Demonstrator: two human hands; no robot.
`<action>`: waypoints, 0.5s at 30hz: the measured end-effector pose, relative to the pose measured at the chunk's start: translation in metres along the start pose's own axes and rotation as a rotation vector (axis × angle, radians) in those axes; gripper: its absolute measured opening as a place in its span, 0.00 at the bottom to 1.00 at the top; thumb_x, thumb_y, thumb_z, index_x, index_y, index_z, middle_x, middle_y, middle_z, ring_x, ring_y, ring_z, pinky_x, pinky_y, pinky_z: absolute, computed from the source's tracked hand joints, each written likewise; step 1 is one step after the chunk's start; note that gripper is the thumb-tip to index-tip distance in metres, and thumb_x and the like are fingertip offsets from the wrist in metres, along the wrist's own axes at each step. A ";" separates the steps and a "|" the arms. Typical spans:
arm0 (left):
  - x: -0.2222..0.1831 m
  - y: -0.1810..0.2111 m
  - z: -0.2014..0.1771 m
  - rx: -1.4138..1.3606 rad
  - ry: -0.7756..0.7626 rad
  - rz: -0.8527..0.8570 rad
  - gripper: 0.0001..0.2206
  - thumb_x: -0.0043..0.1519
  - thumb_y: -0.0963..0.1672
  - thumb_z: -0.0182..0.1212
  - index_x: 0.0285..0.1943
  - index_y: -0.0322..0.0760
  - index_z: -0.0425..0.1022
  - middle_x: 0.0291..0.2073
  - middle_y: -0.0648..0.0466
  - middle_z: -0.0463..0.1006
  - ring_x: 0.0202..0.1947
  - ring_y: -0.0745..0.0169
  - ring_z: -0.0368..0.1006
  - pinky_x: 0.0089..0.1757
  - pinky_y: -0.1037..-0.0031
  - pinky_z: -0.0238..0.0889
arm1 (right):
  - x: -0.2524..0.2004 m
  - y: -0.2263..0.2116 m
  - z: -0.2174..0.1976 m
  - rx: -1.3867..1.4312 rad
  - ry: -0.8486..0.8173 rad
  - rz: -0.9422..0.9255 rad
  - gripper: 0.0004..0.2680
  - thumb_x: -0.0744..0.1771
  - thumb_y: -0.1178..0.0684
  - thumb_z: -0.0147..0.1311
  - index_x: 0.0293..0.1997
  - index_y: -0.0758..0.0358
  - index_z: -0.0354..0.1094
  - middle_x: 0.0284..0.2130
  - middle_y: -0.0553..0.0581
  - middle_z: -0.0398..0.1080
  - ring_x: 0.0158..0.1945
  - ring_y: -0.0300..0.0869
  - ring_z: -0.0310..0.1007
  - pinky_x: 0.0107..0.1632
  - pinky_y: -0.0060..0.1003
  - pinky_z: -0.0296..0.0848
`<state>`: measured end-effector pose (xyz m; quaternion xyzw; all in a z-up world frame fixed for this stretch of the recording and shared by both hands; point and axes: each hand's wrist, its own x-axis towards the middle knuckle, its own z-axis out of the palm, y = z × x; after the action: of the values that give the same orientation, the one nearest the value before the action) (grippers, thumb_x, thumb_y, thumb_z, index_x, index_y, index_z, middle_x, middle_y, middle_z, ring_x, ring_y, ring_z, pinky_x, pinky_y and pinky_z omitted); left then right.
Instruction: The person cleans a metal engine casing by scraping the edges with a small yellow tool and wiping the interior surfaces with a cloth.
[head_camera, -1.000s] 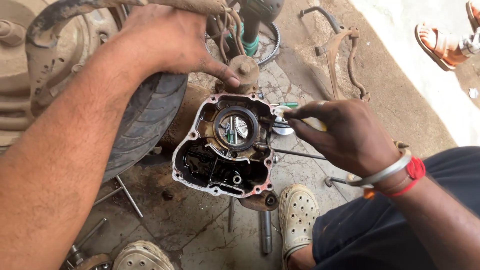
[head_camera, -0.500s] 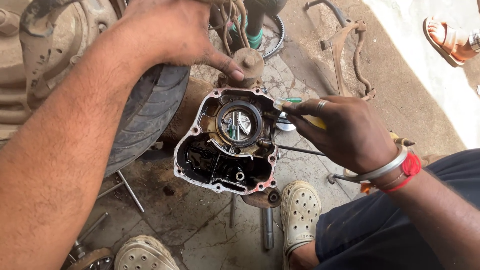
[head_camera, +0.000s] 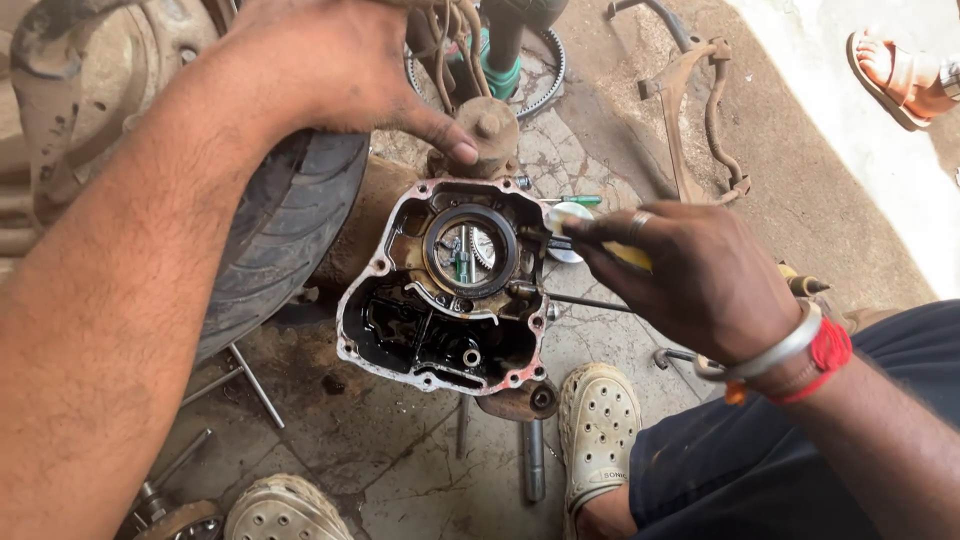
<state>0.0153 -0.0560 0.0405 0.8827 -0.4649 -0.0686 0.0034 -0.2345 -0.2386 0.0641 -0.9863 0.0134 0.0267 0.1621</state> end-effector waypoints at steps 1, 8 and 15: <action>0.001 0.001 -0.001 -0.070 -0.030 -0.031 0.51 0.37 0.71 0.66 0.54 0.28 0.78 0.42 0.38 0.81 0.44 0.41 0.79 0.46 0.55 0.73 | 0.001 0.001 0.002 -0.002 0.008 -0.002 0.08 0.65 0.51 0.62 0.48 0.55 0.79 0.22 0.57 0.75 0.22 0.46 0.74 0.26 0.42 0.71; 0.005 -0.004 0.010 -0.126 0.161 0.032 0.52 0.34 0.69 0.72 0.59 0.30 0.76 0.42 0.36 0.81 0.41 0.34 0.77 0.38 0.50 0.72 | -0.001 0.000 -0.008 -0.003 0.026 -0.001 0.08 0.65 0.50 0.63 0.46 0.55 0.80 0.23 0.59 0.75 0.24 0.49 0.75 0.28 0.43 0.72; 0.002 0.005 -0.006 -0.111 -0.070 -0.096 0.51 0.36 0.67 0.72 0.59 0.29 0.75 0.44 0.36 0.81 0.42 0.37 0.78 0.44 0.54 0.73 | 0.004 0.001 -0.011 -0.022 0.022 -0.100 0.09 0.65 0.51 0.62 0.48 0.56 0.79 0.27 0.58 0.77 0.26 0.49 0.76 0.29 0.44 0.72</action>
<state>0.0130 -0.0604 0.0465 0.8995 -0.4172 -0.1254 0.0328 -0.2303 -0.2434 0.0742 -0.9877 -0.0343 0.0080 0.1522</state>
